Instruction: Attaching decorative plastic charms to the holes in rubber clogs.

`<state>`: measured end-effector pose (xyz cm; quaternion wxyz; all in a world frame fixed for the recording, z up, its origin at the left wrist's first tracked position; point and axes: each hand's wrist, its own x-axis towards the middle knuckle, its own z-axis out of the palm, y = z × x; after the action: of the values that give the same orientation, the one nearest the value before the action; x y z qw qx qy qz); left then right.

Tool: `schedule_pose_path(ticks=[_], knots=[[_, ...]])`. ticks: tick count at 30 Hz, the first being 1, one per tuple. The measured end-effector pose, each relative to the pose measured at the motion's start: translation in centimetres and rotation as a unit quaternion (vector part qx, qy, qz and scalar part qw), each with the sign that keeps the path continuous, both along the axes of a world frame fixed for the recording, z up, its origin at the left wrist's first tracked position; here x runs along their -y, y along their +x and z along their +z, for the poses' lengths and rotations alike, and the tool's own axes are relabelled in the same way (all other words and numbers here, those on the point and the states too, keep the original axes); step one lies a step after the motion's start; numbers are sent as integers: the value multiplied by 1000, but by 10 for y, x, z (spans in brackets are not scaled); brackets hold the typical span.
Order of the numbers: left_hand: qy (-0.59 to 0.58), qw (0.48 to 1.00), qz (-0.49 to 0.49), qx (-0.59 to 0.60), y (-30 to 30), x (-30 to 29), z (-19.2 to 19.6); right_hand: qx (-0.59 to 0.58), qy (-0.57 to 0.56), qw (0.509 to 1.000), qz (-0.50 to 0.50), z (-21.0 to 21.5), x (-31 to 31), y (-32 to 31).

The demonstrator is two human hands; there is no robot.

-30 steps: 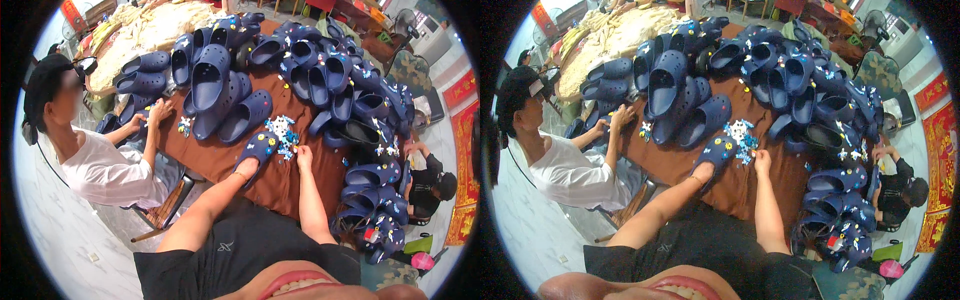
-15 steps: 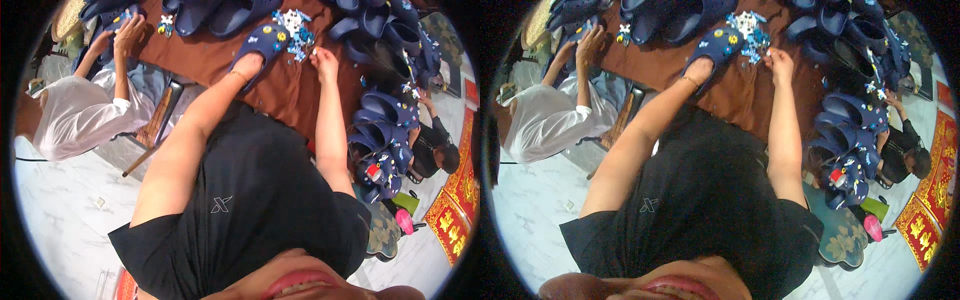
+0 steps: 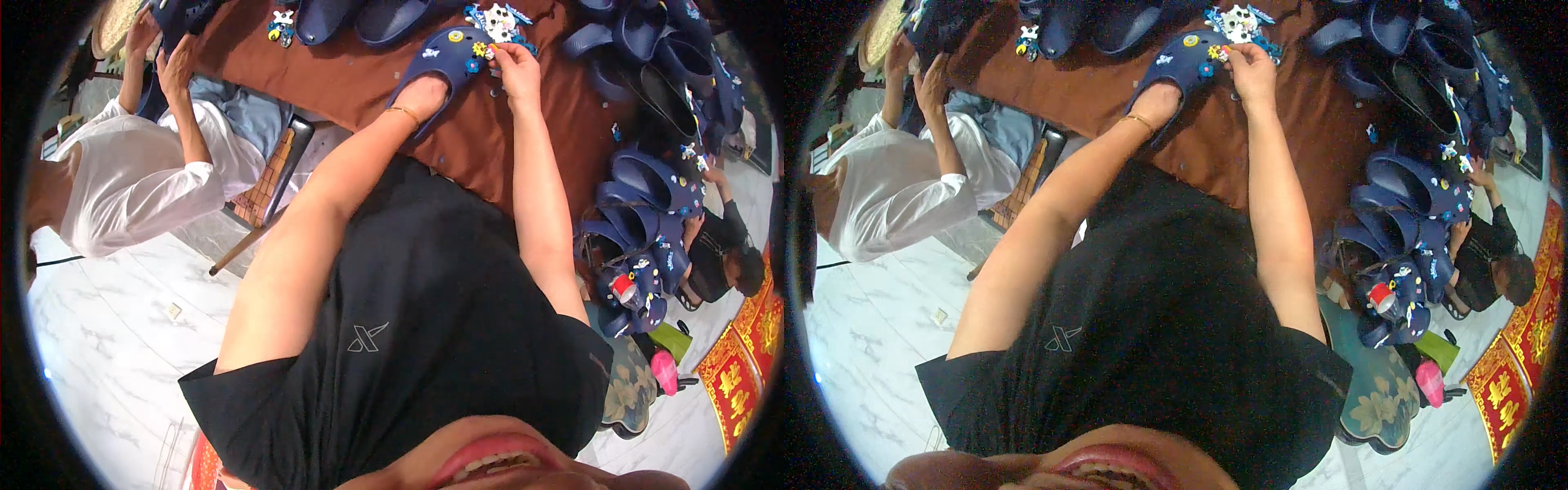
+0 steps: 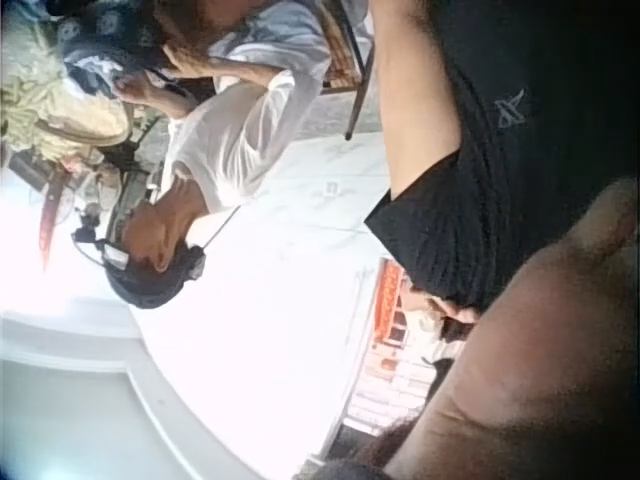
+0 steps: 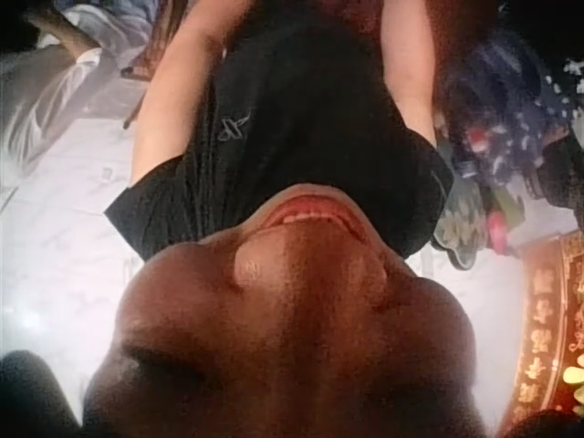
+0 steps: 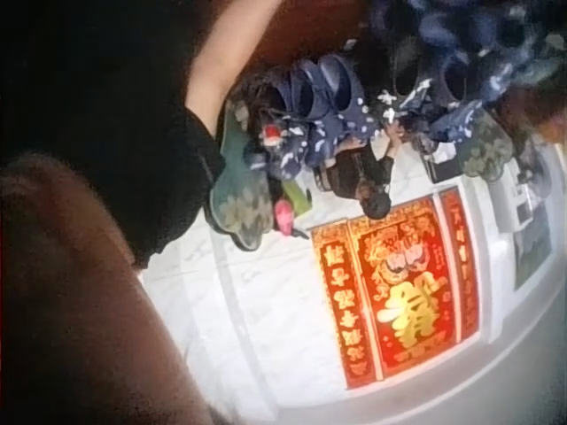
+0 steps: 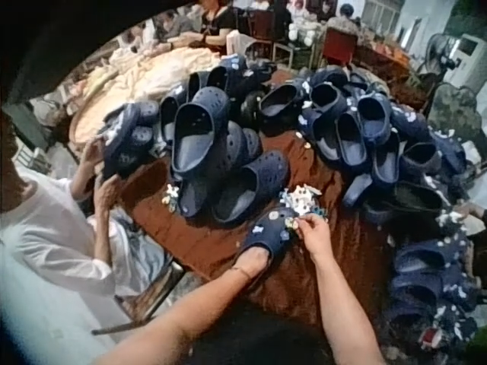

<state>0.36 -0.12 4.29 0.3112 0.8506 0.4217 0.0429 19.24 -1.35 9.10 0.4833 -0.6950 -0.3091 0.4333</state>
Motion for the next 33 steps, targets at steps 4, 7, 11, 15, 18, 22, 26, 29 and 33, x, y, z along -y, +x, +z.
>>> schedule_pose_path(ticks=[4, 7, 11, 15, 18, 22, 26, 29, 33], knots=[[39, 998, 11, 46, -1, 3, -4, 162, 40, 986, -4, 1, -13, 2], [-21, 999, 15, 41, -3, 4, -5, 169, 50, 984, 20, -10, -7, 14], [8, 999, -28, -14, -3, 3, 0, 183, 105, 977, 11, -35, 19, 36], [-28, 999, -19, -16, -2, 6, 14, 153, -3, 985, -77, -55, 34, 51], [-54, 998, -11, -9, -3, 5, 23, 32, -5, 997, -68, -61, 35, 54], [-10, 999, -37, 9, -5, 6, 23, -44, 45, 991, -116, -61, 37, 53], [69, 986, 25, 149, -3, 9, 14, -41, 49, 983, -174, -60, 55, 51], [27, 995, 15, 91, -5, 10, 11, -63, 38, 980, -184, -63, 76, 54], [-29, 998, 13, 45, -18, 23, 14, -171, 137, 967, -133, -71, 97, 64]])
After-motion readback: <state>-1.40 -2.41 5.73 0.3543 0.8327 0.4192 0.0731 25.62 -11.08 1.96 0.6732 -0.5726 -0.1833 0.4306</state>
